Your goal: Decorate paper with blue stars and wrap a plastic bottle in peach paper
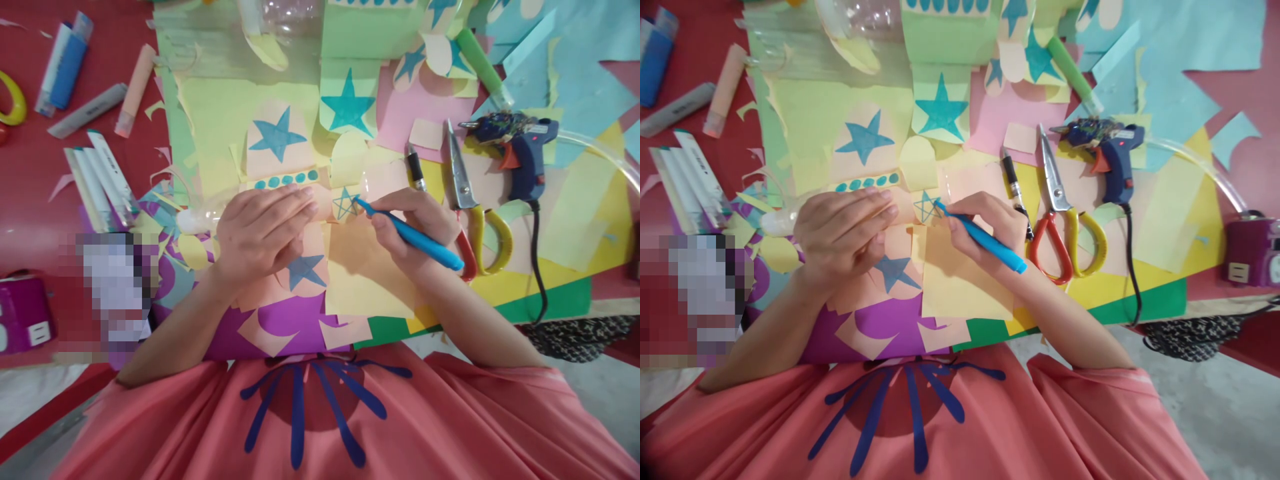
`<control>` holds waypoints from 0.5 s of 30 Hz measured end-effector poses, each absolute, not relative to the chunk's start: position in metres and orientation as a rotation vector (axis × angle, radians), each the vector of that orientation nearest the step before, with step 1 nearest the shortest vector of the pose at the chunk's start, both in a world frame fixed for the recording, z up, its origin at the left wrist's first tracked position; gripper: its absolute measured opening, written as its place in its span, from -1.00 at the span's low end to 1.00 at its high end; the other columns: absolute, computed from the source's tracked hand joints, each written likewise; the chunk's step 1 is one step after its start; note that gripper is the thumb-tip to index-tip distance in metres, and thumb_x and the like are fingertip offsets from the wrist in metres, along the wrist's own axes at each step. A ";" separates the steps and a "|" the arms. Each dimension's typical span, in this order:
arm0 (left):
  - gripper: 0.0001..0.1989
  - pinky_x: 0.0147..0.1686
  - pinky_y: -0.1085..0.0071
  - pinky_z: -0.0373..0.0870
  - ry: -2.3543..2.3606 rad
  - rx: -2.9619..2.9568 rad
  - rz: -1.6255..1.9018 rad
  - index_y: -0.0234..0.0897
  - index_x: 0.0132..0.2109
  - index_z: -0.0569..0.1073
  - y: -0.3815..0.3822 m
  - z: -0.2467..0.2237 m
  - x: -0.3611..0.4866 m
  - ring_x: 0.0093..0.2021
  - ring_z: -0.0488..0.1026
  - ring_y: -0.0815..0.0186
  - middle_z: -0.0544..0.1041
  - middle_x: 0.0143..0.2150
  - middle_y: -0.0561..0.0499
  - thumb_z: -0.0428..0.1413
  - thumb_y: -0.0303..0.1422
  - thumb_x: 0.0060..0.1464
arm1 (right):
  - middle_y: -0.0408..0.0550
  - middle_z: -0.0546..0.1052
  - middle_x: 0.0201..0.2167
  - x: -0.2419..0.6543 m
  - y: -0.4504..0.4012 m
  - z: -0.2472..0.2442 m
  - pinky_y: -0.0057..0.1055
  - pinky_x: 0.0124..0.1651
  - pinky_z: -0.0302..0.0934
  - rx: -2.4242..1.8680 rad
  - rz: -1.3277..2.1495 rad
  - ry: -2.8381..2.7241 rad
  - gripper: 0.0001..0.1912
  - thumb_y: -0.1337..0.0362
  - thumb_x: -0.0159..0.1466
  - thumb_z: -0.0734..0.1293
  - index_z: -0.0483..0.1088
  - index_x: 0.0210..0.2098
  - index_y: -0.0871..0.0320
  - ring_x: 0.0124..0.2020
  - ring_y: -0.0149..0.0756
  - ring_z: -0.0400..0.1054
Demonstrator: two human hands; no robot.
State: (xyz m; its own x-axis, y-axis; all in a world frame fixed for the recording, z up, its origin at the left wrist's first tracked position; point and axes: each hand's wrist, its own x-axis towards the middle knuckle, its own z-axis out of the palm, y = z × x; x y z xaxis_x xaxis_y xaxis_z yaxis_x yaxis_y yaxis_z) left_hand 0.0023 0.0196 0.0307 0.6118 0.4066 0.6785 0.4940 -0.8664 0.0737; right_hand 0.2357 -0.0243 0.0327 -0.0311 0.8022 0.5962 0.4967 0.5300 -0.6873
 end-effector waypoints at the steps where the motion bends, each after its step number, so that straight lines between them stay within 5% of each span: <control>1: -0.62 -0.06 0.33 0.47 -0.774 -2.719 -1.094 -0.13 0.13 0.43 0.019 0.030 0.002 0.01 0.59 0.27 0.66 -0.04 0.04 0.02 -0.44 0.18 | -0.19 0.56 -0.47 0.236 -0.024 0.032 -0.39 -0.47 0.39 -1.104 0.364 -1.692 -0.89 0.36 0.27 0.35 0.46 -0.25 0.01 -0.50 -0.36 0.47; 6: -0.60 -0.02 0.25 0.48 -0.900 -2.849 -1.047 0.05 0.18 0.38 0.018 0.024 -0.002 0.06 0.57 0.23 0.63 0.04 0.08 -0.03 -0.38 0.24 | -0.18 0.56 -0.45 0.236 -0.025 0.035 -0.38 -0.45 0.40 -1.098 0.381 -1.709 -0.86 0.40 0.26 0.35 0.46 -0.24 0.01 -0.47 -0.34 0.48; 15: -0.62 -0.07 0.31 0.49 -0.792 -2.744 -1.094 -0.08 0.15 0.40 0.019 0.028 0.001 0.04 0.58 0.27 0.65 0.00 0.05 0.00 -0.42 0.21 | -0.17 0.58 -0.43 0.236 -0.026 0.039 -0.40 -0.41 0.43 -1.141 0.367 -1.763 -0.84 0.42 0.26 0.34 0.43 -0.23 0.01 -0.45 -0.36 0.50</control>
